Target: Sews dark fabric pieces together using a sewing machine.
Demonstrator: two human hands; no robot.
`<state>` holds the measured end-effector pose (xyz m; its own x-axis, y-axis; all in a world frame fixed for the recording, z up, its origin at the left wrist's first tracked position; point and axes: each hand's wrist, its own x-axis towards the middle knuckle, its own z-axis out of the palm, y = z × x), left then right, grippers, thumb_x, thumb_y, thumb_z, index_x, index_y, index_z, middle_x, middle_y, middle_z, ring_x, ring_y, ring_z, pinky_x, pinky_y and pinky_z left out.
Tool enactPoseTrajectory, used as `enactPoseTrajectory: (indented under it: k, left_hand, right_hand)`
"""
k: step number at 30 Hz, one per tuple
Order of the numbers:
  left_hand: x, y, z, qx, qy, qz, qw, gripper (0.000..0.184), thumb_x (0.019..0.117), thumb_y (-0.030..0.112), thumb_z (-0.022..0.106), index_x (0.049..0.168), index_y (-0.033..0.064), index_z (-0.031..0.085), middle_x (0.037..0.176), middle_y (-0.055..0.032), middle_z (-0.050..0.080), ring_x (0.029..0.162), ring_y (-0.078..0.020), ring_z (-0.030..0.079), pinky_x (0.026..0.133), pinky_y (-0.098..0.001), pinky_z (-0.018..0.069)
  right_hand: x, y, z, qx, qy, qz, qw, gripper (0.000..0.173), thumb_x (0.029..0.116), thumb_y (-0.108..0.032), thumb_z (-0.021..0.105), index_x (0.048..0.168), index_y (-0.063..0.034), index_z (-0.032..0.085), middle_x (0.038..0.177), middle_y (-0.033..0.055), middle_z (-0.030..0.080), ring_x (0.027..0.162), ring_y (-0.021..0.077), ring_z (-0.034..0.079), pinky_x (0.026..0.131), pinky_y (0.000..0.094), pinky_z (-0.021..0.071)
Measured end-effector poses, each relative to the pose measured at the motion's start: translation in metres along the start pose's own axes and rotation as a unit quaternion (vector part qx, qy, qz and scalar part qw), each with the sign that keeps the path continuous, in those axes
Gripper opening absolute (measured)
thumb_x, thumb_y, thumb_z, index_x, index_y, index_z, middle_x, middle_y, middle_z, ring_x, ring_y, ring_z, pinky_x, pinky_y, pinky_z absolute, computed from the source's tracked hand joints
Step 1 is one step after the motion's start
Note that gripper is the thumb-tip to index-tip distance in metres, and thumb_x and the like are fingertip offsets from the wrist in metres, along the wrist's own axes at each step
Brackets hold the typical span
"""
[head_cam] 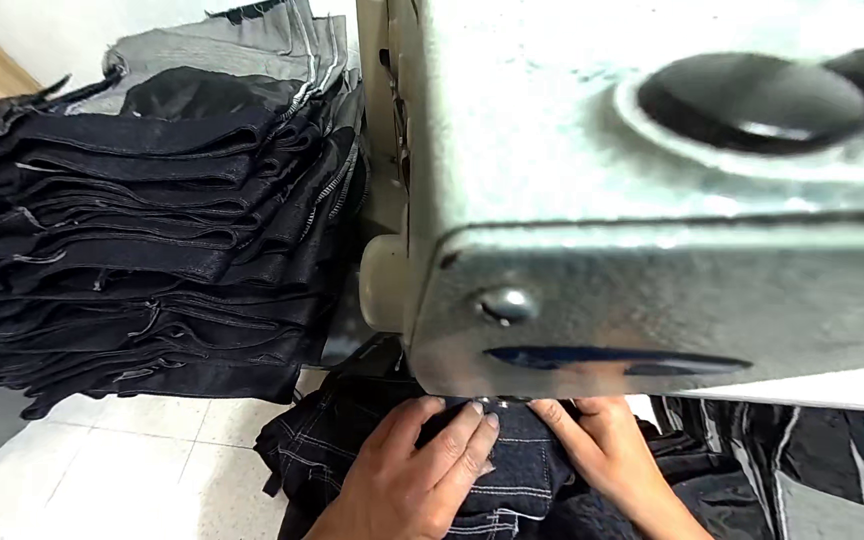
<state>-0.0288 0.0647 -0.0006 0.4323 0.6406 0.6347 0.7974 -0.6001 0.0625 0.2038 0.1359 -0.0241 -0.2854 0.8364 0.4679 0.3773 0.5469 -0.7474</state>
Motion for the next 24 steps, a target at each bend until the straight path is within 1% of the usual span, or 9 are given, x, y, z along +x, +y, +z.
enactPoseTrajectory:
  k: [3, 6, 9, 11, 14, 16, 17, 20, 24]
  left_hand:
    - [0.001, 0.002, -0.002, -0.004, -0.002, -0.011, 1.000, 0.027, 0.1042, 0.033, 0.058, 0.123, 0.0206, 0.073, 0.122, 0.0036, 0.073, 0.113, -0.0167, 0.064, 0.099, -0.0277, 0.0479]
    - [0.001, 0.003, -0.003, -0.006, -0.008, -0.021, 1.000, 0.027, 0.1041, 0.033, 0.059, 0.123, 0.0212, 0.073, 0.122, 0.0041, 0.073, 0.113, -0.0162, 0.064, 0.098, -0.0273, 0.0487]
    - [0.000, 0.003, -0.005, -0.014, -0.013, -0.025, 0.999, 0.027, 0.1043, 0.032, 0.058, 0.123, 0.0213, 0.074, 0.123, 0.0046, 0.073, 0.114, -0.0166, 0.064, 0.098, -0.0284, 0.0484]
    - [-0.001, 0.000, -0.007, -0.031, -0.017, -0.031, 0.999, 0.026, 0.1042, 0.032, 0.058, 0.122, 0.0215, 0.074, 0.124, 0.0052, 0.073, 0.115, -0.0154, 0.064, 0.099, -0.0276, 0.0473]
    - [-0.001, -0.007, -0.015, -0.106, -0.031, -0.045, 0.993, 0.024, 0.1037, 0.031, 0.060, 0.120, 0.0203, 0.075, 0.122, 0.0039, 0.074, 0.120, -0.0153, 0.062, 0.103, -0.0259, 0.0452]
    - [-0.003, -0.014, -0.021, -0.176, -0.043, -0.045, 0.982, 0.023, 0.1035, 0.027, 0.061, 0.118, 0.0164, 0.075, 0.120, 0.0004, 0.074, 0.124, -0.0170, 0.061, 0.108, -0.0271, 0.0440]
    - [-0.004, -0.018, -0.024, -0.194, -0.044, -0.045, 0.979, 0.022, 0.1035, 0.026, 0.061, 0.116, 0.0151, 0.075, 0.119, -0.0004, 0.074, 0.124, -0.0168, 0.061, 0.109, -0.0272, 0.0440]
    - [-0.005, -0.031, -0.037, -0.202, -0.049, -0.061, 0.976, 0.022, 0.1040, 0.028, 0.060, 0.110, 0.0138, 0.076, 0.110, -0.0005, 0.076, 0.118, -0.0144, 0.064, 0.106, -0.0261, 0.0457]
    - [-0.004, -0.049, -0.053, -0.204, -0.056, -0.091, 0.973, 0.025, 0.1047, 0.028, 0.058, 0.105, 0.0119, 0.077, 0.099, -0.0015, 0.077, 0.109, -0.0124, 0.068, 0.102, -0.0250, 0.0499]
  right_hand:
    - [0.000, 0.002, 0.001, 0.009, 0.001, -0.002, 1.000, 0.039, 0.1047, -0.046, 0.052, 0.090, -0.0149, 0.069, 0.082, -0.0067, 0.066, 0.082, -0.0076, 0.061, 0.075, 0.0114, 0.0495]
    - [0.001, 0.001, 0.002, 0.012, 0.007, 0.000, 1.000, 0.038, 0.1041, -0.047, 0.053, 0.089, -0.0154, 0.068, 0.082, -0.0074, 0.066, 0.082, -0.0089, 0.061, 0.075, 0.0103, 0.0499]
    - [0.000, 0.000, 0.003, 0.008, 0.004, -0.006, 1.000, 0.039, 0.1044, -0.047, 0.053, 0.091, -0.0145, 0.069, 0.083, -0.0061, 0.067, 0.085, -0.0087, 0.062, 0.077, 0.0102, 0.0499]
    - [0.000, -0.001, 0.002, -0.002, -0.001, -0.015, 1.000, 0.040, 0.1051, -0.046, 0.051, 0.092, -0.0132, 0.070, 0.083, -0.0035, 0.068, 0.086, -0.0071, 0.063, 0.078, 0.0109, 0.0498]
    - [0.000, -0.001, 0.000, -0.013, -0.011, -0.025, 1.000, 0.041, 0.1064, -0.044, 0.050, 0.093, -0.0114, 0.070, 0.085, -0.0004, 0.069, 0.087, -0.0046, 0.063, 0.079, 0.0126, 0.0496]
    - [0.000, 0.000, -0.002, -0.015, -0.013, -0.024, 1.000, 0.040, 0.1063, -0.043, 0.050, 0.093, -0.0117, 0.070, 0.085, -0.0016, 0.070, 0.086, -0.0061, 0.063, 0.079, 0.0119, 0.0496]
    - [0.000, -0.001, -0.003, -0.016, -0.017, -0.027, 0.999, 0.040, 0.1066, -0.043, 0.050, 0.093, -0.0118, 0.070, 0.086, -0.0019, 0.070, 0.086, -0.0061, 0.063, 0.079, 0.0120, 0.0500]
    - [0.002, -0.002, -0.002, -0.031, -0.019, -0.036, 0.999, 0.040, 0.1063, -0.043, 0.050, 0.091, -0.0120, 0.071, 0.085, -0.0023, 0.069, 0.085, -0.0049, 0.063, 0.078, 0.0126, 0.0501]
    - [0.003, -0.006, -0.001, -0.052, -0.019, -0.030, 0.998, 0.041, 0.1064, -0.041, 0.049, 0.090, -0.0117, 0.073, 0.085, -0.0014, 0.070, 0.084, -0.0022, 0.064, 0.077, 0.0151, 0.0510]
